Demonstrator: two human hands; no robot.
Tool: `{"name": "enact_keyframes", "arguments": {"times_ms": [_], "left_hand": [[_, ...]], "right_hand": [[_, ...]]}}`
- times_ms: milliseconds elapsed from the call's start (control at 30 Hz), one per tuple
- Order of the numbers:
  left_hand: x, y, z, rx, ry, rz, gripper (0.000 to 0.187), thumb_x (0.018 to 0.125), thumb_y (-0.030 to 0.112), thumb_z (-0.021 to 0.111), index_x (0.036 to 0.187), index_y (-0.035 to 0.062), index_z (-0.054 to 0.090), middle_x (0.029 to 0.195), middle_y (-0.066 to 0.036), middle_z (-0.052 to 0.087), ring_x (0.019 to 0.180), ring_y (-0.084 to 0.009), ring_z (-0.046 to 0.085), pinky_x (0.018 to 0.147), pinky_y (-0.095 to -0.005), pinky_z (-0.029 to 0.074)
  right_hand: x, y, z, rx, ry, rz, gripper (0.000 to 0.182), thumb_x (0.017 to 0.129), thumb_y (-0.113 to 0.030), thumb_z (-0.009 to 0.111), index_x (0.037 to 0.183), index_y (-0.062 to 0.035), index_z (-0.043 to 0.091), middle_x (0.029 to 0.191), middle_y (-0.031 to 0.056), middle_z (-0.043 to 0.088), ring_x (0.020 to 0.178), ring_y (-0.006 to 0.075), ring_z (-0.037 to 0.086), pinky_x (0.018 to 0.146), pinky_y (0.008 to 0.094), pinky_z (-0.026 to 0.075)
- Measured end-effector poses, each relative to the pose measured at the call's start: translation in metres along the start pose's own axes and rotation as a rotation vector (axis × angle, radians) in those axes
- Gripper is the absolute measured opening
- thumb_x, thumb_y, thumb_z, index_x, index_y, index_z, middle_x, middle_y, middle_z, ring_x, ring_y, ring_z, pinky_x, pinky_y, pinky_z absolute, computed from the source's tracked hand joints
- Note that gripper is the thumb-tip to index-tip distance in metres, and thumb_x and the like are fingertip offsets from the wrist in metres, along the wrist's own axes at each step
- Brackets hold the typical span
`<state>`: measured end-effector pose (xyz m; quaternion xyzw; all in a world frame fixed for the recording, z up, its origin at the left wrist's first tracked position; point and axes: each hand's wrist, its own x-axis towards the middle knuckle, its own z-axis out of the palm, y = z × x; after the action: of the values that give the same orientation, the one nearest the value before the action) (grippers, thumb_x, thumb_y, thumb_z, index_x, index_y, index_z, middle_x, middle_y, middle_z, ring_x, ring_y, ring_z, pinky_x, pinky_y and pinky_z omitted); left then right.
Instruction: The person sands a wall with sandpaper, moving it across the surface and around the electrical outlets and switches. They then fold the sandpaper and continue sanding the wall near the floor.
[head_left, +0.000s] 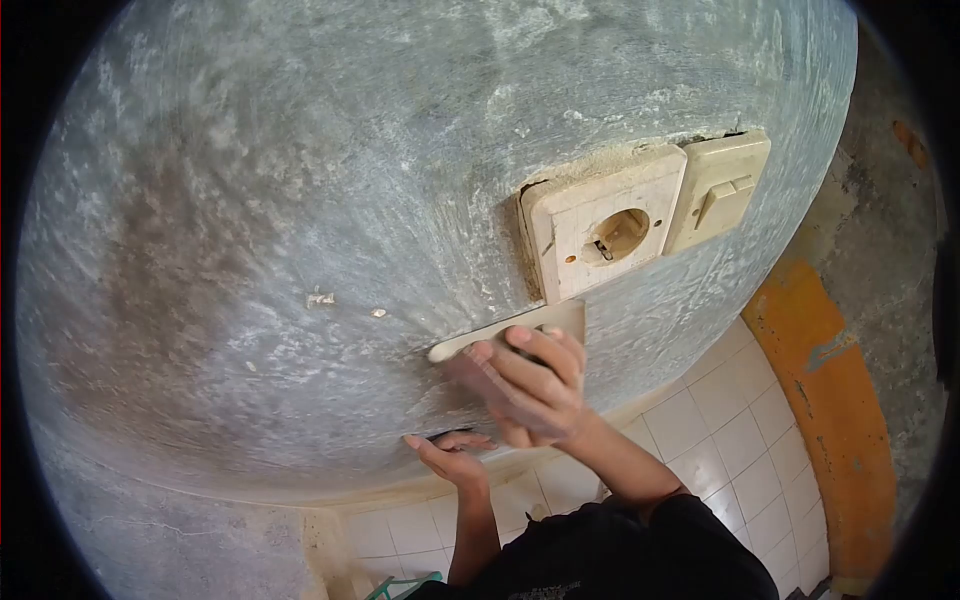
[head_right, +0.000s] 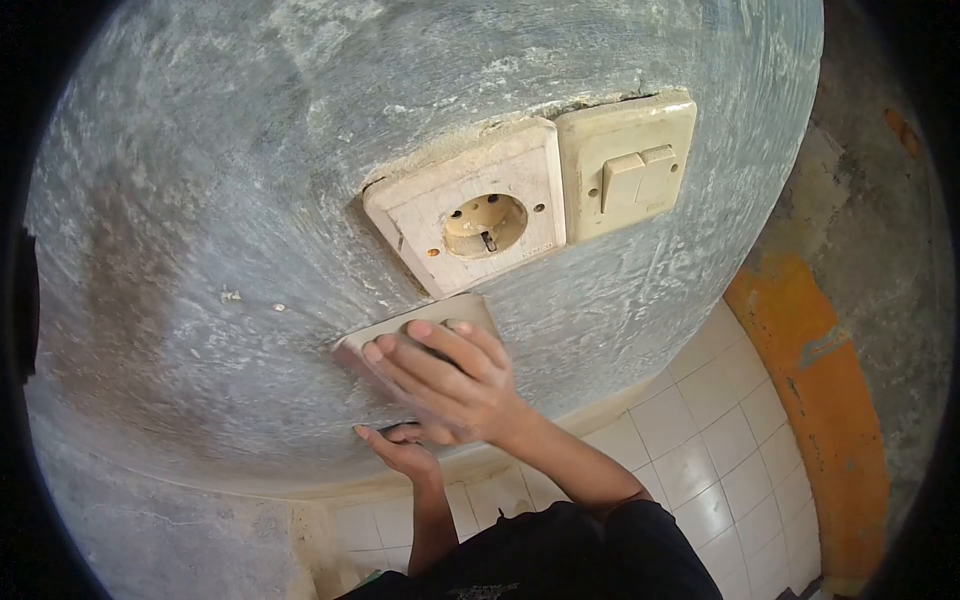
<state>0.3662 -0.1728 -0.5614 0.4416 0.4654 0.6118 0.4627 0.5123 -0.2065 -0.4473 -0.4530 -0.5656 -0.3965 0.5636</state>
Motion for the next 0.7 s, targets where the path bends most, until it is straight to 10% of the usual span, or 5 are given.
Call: {"name": "enact_keyframes", "arguments": {"times_ms": [333, 467, 700], "left_hand": [[-0.002, 0.012, 0.002, 0.057, -0.027, 0.062, 0.090, 0.093, 0.063, 0.008, 0.040, 0.0046, 0.050, 0.042, -0.014, 0.054, 0.032, -0.0227, 0.049, 0.039, -0.0239, 0.044], [-0.003, 0.010, 0.003, 0.049, 0.004, 0.033, 0.091, 0.093, 0.063, 0.008, 0.040, 0.0037, 0.050, 0.043, -0.015, 0.055, 0.032, -0.0226, 0.049, 0.039, -0.0245, 0.045], [0.000, 0.001, -0.002, -0.006, -0.041, 0.031, 0.089, 0.094, 0.062, 0.009, 0.041, 0.0038, 0.051, 0.043, -0.015, 0.055, 0.032, -0.0228, 0.049, 0.038, -0.0250, 0.045]], "right_hand": [[0.003, -0.006, -0.005, 0.073, -0.024, 0.145, 0.048, 0.084, -0.048, 0.049, 0.113, -0.0133, 0.068, 0.114, -0.0034, 0.063, 0.114, 0.0165, 0.052, 0.103, 0.0350, 0.032], [0.000, -0.003, 0.002, -0.005, -0.129, -0.117, 0.053, 0.086, -0.052, 0.046, 0.116, -0.0134, 0.066, 0.118, -0.0032, 0.060, 0.115, 0.0169, 0.051, 0.108, 0.0356, 0.029], [-0.006, 0.012, 0.001, -0.041, -0.108, -0.201, 0.039, 0.087, -0.036, 0.047, 0.115, -0.0159, 0.066, 0.120, -0.0057, 0.060, 0.117, 0.0156, 0.050, 0.110, 0.0366, 0.026]]}}
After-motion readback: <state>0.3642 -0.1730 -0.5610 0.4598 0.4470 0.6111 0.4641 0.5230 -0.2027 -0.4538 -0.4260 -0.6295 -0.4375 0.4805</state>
